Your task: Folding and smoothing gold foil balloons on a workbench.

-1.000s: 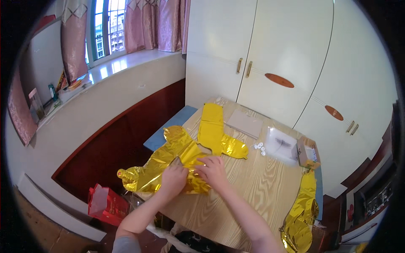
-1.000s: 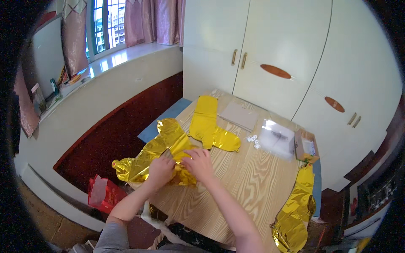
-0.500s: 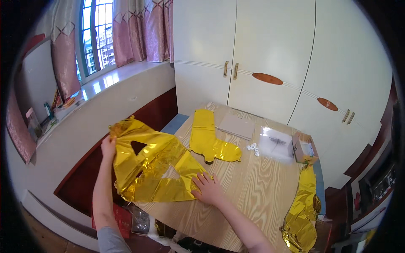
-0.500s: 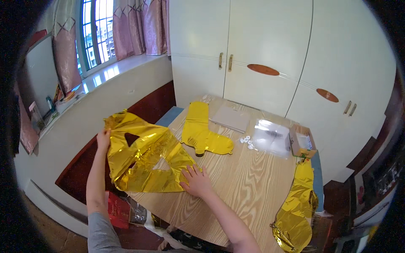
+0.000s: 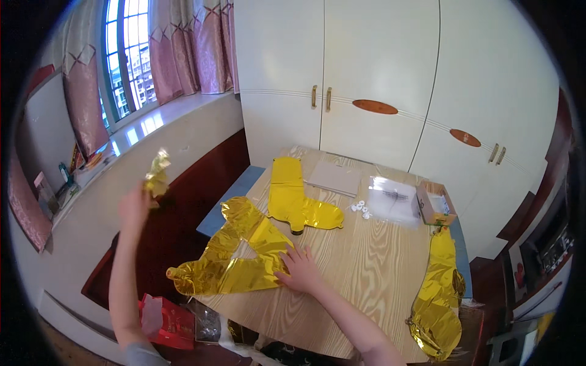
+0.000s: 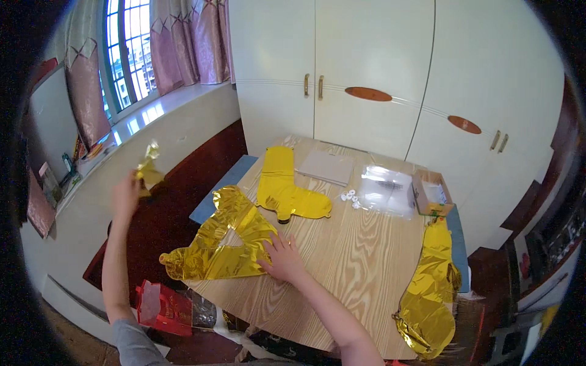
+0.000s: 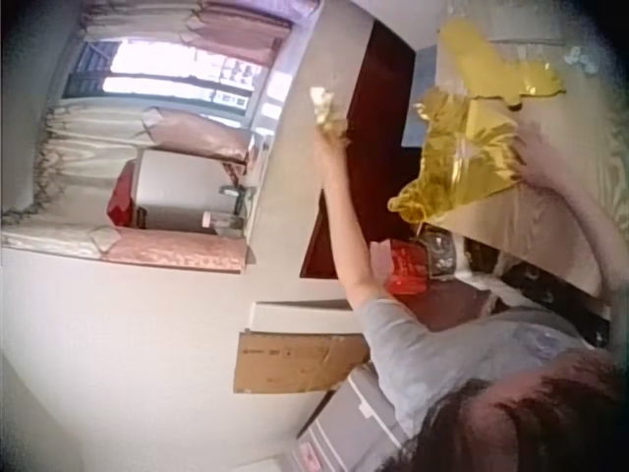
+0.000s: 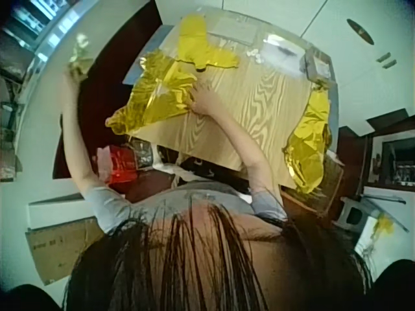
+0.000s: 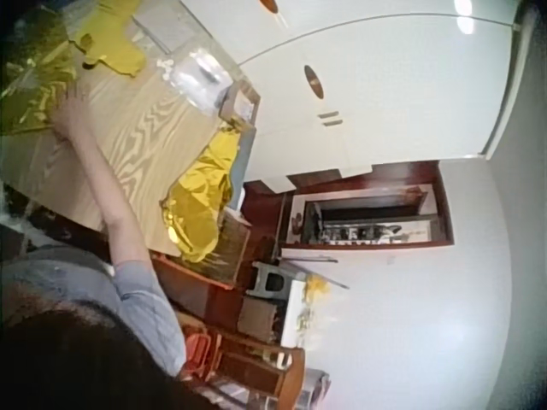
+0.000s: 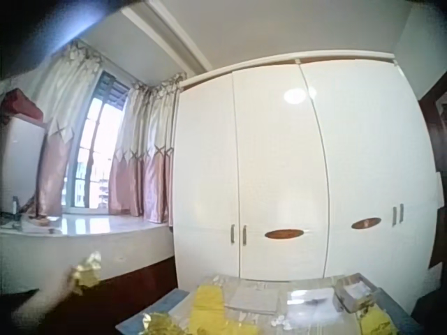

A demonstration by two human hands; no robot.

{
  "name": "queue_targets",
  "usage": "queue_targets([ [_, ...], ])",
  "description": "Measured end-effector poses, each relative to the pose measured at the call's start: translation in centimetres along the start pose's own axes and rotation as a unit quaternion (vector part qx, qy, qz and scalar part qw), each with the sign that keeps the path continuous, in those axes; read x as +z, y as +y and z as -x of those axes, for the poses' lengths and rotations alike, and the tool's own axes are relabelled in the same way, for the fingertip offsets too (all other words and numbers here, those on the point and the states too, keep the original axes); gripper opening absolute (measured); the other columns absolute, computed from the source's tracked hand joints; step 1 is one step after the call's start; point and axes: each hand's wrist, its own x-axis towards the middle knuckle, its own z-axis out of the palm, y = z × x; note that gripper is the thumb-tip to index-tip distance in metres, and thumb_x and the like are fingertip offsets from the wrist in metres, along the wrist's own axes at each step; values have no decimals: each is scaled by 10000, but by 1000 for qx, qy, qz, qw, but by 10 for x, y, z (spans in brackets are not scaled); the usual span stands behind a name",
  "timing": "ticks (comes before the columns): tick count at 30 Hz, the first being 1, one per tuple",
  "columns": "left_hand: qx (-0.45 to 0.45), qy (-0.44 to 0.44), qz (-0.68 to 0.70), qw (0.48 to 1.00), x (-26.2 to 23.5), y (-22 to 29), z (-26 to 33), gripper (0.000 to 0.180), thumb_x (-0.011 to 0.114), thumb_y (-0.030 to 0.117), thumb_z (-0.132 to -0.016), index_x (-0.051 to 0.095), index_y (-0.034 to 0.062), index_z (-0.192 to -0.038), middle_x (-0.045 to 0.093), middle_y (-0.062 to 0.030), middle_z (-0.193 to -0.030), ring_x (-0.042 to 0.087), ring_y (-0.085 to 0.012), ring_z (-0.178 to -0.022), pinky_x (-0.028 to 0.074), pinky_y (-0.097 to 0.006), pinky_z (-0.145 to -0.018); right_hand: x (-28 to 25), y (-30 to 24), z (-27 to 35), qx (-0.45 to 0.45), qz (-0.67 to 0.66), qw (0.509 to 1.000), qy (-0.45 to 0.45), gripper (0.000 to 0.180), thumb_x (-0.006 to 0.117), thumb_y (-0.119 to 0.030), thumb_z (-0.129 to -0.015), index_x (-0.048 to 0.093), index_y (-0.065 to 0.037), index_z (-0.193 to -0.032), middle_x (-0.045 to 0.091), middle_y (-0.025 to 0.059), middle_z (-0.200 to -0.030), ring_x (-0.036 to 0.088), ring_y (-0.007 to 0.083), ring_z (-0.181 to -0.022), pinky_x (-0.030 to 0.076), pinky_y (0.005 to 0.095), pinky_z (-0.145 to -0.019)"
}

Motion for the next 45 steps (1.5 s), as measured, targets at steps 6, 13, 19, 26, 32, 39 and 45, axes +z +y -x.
queue_targets([
  [6, 321, -122, -27, 939, -9, 155, 122, 411, 542, 144, -831, 527, -15, -1210, 597, -32, -571, 604, -203, -456, 457, -337, -404, -17, -31, 13, 126, -651, 749, -19, 488, 526, -428, -960, 532, -68, -1290, 549, 141, -1300, 484, 265, -1256, 350, 418, -1068],
  [13, 437, -297, 94, 844, -29, 247, 212, 604, 564, 312, -866, 461, -22, -1359, 588, -54, -563, 588, -207, -432, 446, -373, -385, -37, 0, 66, 322, -721, 613, 0, 213, 546, -207, -959, 614, -56, -1092, 662, 58, -948, 641, 152, -786, 526, 284, -686],
  [19, 422, -421, 337, 729, -42, 247, 176, 454, 531, 465, -911, 606, 116, -1192, 655, -152, -739, 646, -379, -674, 513, -449, -592, -100, 86, 128, 426, -600, 675, -55, 169, 547, -194, -908, 631, -65, -978, 602, 13, -764, 604, 116, -649, 494, 266, -533],
  [26, 592, -228, 349, 690, 75, 298, 172, 576, 584, 478, -885, 469, 204, -1378, 457, -144, -1397, 400, -385, -1306, 363, -497, -1050, -90, 233, 148, 366, -238, 898, -51, 262, 552, -243, -831, 627, -29, -961, 633, 147, -810, 633, 284, -720, 519, 405, -682],
  [32, 601, -332, 203, 699, 102, 322, 232, 763, 446, 672, -870, 290, 257, -1491, 283, -122, -1538, 189, -439, -1417, 136, -667, -1097, -91, 209, 147, 322, -58, 936, 130, 451, 620, -280, -851, 537, -23, -1212, 556, 233, -1185, 562, 414, -1058, 469, 453, -906],
  [39, 580, -330, 209, 715, 88, 302, 238, 773, 434, 696, -859, 336, 240, -1476, 281, -140, -1534, 188, -461, -1407, 117, -672, -1095, -152, 192, 249, 227, -25, 972, 52, 585, 623, -397, -861, 506, -34, -1305, 445, 197, -1398, 441, 400, -1249, 382, 430, -1034],
  [45, 580, -351, 195, 709, 86, 310, 230, 805, 471, 696, -839, 337, 219, -1474, 259, -165, -1538, 157, -461, -1416, 90, -645, -1115, -152, 169, 353, 293, 44, 953, -68, 722, 527, -563, -892, 406, -95, -1428, 371, 152, -1490, 296, 307, -1409, 198, 542, -1135],
])
